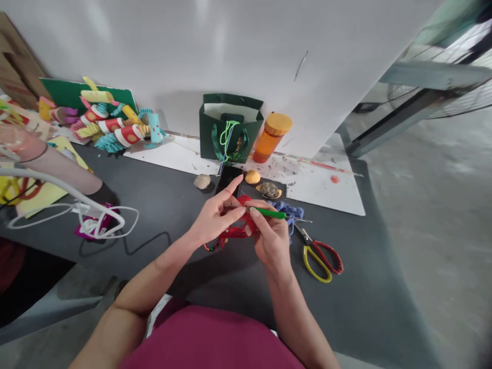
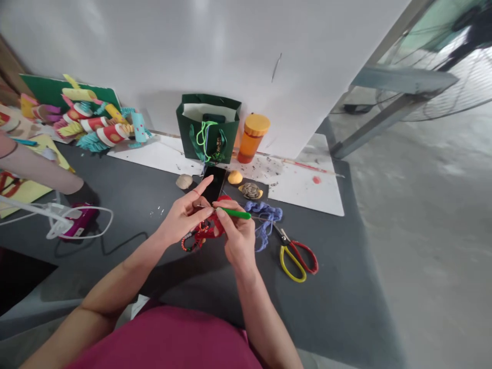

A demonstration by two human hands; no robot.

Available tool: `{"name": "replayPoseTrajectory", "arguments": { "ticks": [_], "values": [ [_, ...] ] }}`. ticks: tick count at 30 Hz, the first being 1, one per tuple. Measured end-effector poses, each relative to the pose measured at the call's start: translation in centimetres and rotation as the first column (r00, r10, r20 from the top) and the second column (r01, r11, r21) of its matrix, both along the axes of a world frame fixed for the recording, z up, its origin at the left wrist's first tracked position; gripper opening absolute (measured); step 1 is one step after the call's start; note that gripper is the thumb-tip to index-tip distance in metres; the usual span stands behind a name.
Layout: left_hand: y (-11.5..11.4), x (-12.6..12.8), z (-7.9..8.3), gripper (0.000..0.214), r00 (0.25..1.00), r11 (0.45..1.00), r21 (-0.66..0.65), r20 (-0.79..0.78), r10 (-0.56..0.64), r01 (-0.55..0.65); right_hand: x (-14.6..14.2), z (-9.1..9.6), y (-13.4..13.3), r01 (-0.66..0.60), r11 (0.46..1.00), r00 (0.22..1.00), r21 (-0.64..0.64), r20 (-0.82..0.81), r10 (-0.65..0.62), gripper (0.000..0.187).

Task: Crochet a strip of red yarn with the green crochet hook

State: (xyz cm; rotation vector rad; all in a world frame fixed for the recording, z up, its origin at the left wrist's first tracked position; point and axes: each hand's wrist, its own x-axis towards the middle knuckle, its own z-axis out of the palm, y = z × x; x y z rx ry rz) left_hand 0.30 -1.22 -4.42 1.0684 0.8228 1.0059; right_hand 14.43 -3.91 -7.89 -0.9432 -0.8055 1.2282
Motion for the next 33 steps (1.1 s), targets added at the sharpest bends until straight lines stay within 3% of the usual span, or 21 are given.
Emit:
{"name": "replayPoseTrajectory", "arguments": {
  "ticks": [3,9,16,23,27,29,33],
  "values": [
    [0.0,0.0,-0.8,0.068,1.0,0.999,-0.029,0.027,0.013,-0.013,0.1,-0.1,-0.1,-0.013,0.995,1.0,-0.097,-0.02,0.011,0.018],
    [-0.6,-0.1,-3.1,0.066,0.986,0.983,-0.181,0.158,0.047,-0.018,0.0,-0.9,-0.3,0.042,0.987,0.999,-0.153,0.018,-0.04,0.022],
    [-1.1,0.2,-3.4,0.097,0.986,0.961,-0.277,0.157,0.059,-0.013,0.0,-1.0,-0.2,0.061,0.976,0.998,-0.208,0.006,-0.061,0.024],
    [-1.0,0.0,-4.6,0.087,0.981,0.957,-0.287,0.193,0.016,0.04,0.3,-1.4,-0.4,0.008,0.966,1.0,-0.257,0.023,-0.002,0.029],
    [-1.1,0.3,-4.9,0.085,0.978,0.962,-0.274,0.2,0.063,-0.006,0.6,-1.9,-0.8,0.001,0.983,0.998,-0.186,0.064,0.011,0.024],
    [-1.3,0.7,-4.8,0.088,0.977,0.958,-0.28,0.18,0.118,-0.064,0.6,-2.1,-1.0,0.042,0.995,0.981,-0.087,0.191,-0.025,0.016],
    [-1.6,1.3,-4.5,0.097,0.963,0.946,-0.283,0.17,0.209,-0.155,0.2,-2.7,-1.4,0.14,0.974,0.837,0.178,0.504,-0.212,0.006]
  ]
}}
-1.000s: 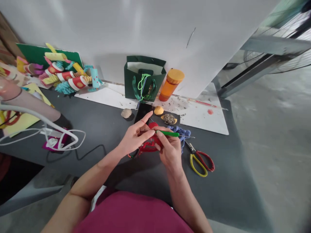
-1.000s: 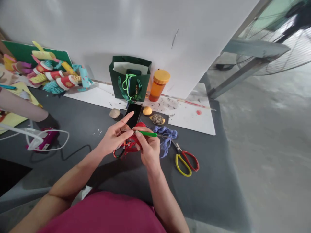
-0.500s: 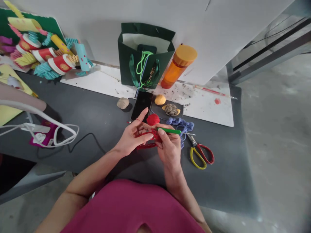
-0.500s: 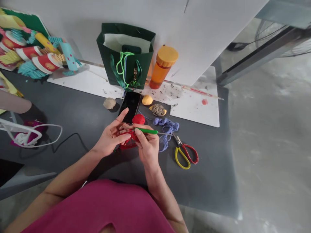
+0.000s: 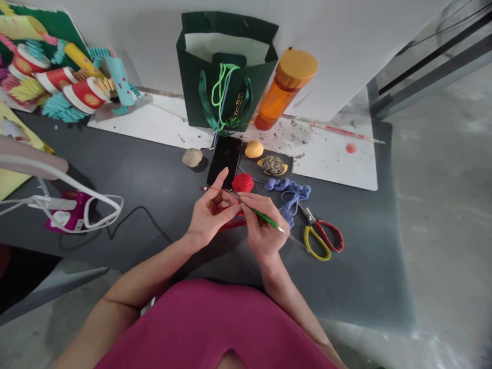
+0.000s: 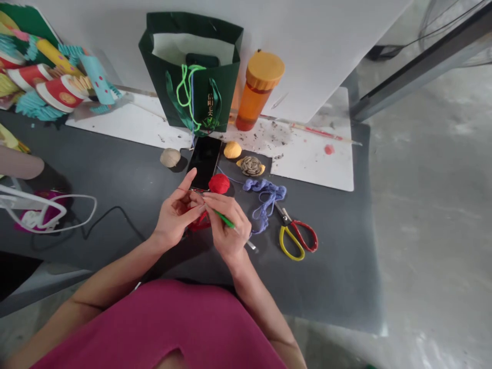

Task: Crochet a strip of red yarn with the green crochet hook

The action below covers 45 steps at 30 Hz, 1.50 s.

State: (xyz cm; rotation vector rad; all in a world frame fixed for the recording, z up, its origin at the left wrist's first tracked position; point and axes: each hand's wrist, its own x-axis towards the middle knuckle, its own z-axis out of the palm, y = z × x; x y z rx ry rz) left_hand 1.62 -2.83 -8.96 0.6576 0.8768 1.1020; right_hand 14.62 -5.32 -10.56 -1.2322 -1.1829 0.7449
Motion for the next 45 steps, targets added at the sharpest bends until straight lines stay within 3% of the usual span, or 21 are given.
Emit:
{"name": "replayPoseTrajectory", "arguments": {
  "ticks": [2,4,8,14,25,32,45],
  "values": [
    [0.0,0.1,-0.1,0.096,1.0,1.0,-0.002,0.025,-0.004,0.004,-0.4,-0.4,-0.1,0.071,0.997,0.997,0.039,-0.001,-0.071,0.005],
    [0.0,0.0,-0.2,0.093,0.998,0.999,-0.009,0.051,-0.031,0.031,-0.7,-0.7,-0.1,0.109,0.994,0.987,-0.015,-0.115,-0.11,0.005],
    [0.1,-0.3,-0.5,0.081,0.996,0.998,-0.01,0.067,-0.061,0.062,-0.6,-0.5,0.3,0.023,0.988,0.942,-0.15,-0.328,-0.072,0.012],
    [0.3,-0.8,-0.5,0.074,0.993,0.995,0.01,0.063,-0.104,0.104,-0.2,0.7,0.6,-0.067,0.977,0.888,-0.204,-0.459,-0.035,0.015],
    [0.6,-1.5,-0.3,0.073,0.988,0.986,0.076,-0.01,-0.151,0.151,0.4,1.5,0.6,-0.116,0.969,0.874,-0.22,-0.486,-0.005,0.021],
    [0.9,-1.8,-0.5,0.076,0.977,0.973,0.111,-0.075,-0.197,0.205,0.7,1.4,0.7,-0.111,0.986,0.841,-0.123,-0.54,0.028,0.023],
    [0.8,-2.1,-0.4,0.075,0.968,0.959,0.161,-0.137,-0.212,0.233,1.5,0.5,0.5,-0.153,0.981,0.901,-0.115,-0.425,0.091,0.016]
  ]
}}
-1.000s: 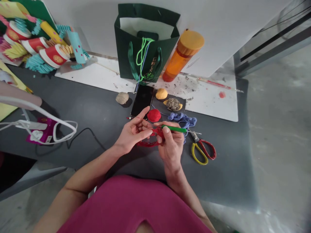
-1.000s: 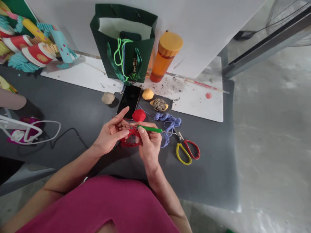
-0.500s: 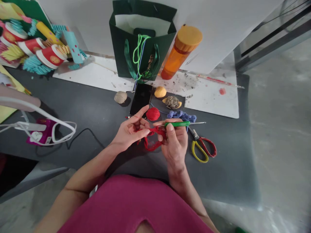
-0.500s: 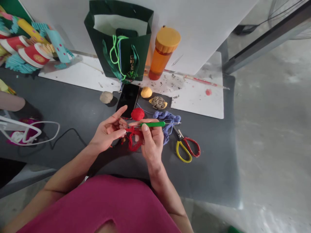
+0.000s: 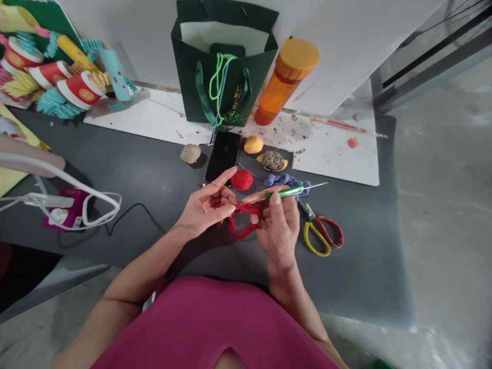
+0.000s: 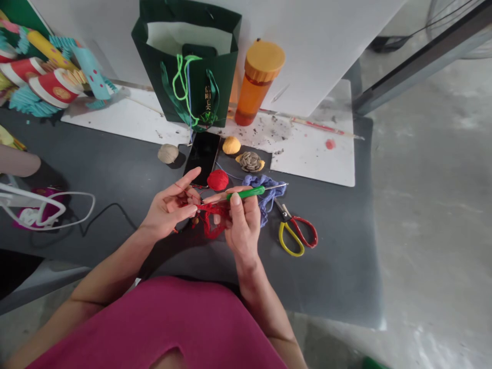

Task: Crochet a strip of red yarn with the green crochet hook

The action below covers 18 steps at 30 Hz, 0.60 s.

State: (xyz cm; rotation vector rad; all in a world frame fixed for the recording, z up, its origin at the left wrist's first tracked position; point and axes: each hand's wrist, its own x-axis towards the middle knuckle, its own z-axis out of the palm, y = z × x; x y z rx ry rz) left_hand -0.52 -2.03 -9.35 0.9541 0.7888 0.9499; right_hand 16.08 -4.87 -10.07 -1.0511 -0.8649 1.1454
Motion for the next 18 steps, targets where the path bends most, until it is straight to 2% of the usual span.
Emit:
{"name": "replayPoseTrajectory", "arguments": {
  "ticks": [6,18],
  "values": [
    [0.07,-0.1,0.43,0.074,1.0,1.0,-0.011,-0.019,0.008,-0.008,-0.07,0.46,0.16,0.015,0.999,0.998,0.035,-0.053,-0.014,0.021],
    [0.24,-0.26,0.17,0.068,1.0,1.0,-0.003,0.022,-0.002,0.002,-0.24,0.95,0.01,0.059,0.997,0.996,-0.055,-0.065,-0.062,0.027]
  ]
}}
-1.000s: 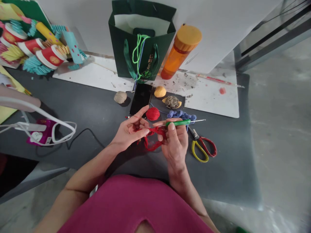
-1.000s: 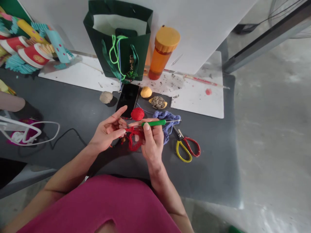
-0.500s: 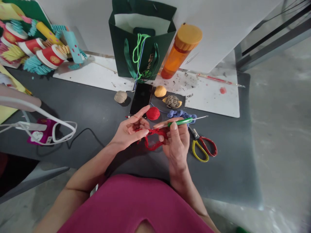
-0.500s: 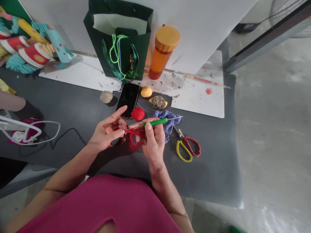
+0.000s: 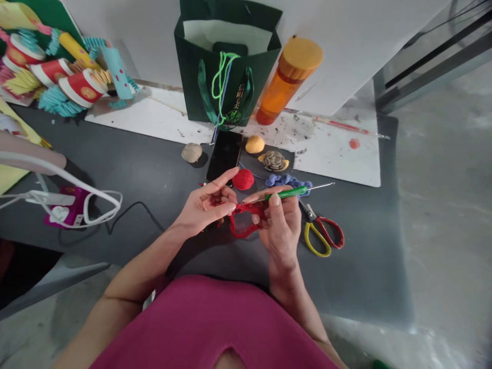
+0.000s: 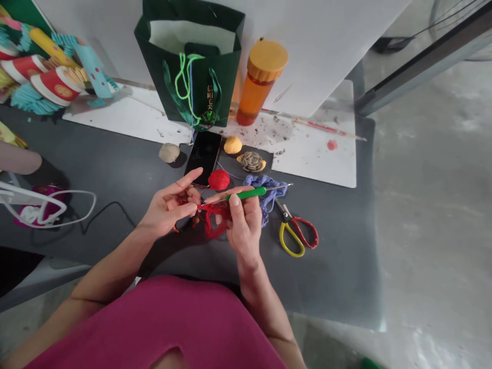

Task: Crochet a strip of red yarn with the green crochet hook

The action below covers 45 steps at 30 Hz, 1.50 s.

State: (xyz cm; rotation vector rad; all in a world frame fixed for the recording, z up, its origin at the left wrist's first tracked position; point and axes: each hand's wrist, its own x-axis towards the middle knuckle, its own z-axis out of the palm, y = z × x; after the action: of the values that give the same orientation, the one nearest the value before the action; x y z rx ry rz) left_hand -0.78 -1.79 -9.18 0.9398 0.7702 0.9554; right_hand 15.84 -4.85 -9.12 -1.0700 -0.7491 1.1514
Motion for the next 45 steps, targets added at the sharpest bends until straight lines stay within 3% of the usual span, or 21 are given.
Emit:
{"name": "replayPoseTrajectory", "arguments": {
  "ticks": [7,26,35,40,45],
  "values": [
    [0.1,-0.3,-0.2,0.073,0.999,0.998,-0.035,-0.015,-0.045,0.045,0.1,0.1,0.0,0.005,1.0,1.0,0.02,0.021,-0.005,0.029],
    [0.4,0.0,0.1,0.077,0.999,0.996,-0.071,-0.025,0.043,-0.045,0.3,-0.3,-0.1,-0.019,0.997,0.991,0.071,0.13,0.01,0.028],
    [0.5,-0.1,0.0,0.069,0.997,0.994,-0.087,-0.01,0.071,-0.072,1.1,-1.0,-0.8,-0.065,0.991,0.976,0.114,0.214,0.039,0.01],
    [0.5,-0.5,-0.1,0.08,0.999,0.996,-0.09,-0.051,0.003,-0.008,1.2,-1.0,-0.7,-0.051,0.988,0.965,0.148,0.264,0.01,0.008],
    [0.5,-0.5,-0.4,0.082,0.998,0.996,-0.087,-0.069,0.011,-0.017,1.2,-0.8,-0.7,-0.047,0.989,0.957,0.14,0.289,0.004,0.008]
  ]
}}
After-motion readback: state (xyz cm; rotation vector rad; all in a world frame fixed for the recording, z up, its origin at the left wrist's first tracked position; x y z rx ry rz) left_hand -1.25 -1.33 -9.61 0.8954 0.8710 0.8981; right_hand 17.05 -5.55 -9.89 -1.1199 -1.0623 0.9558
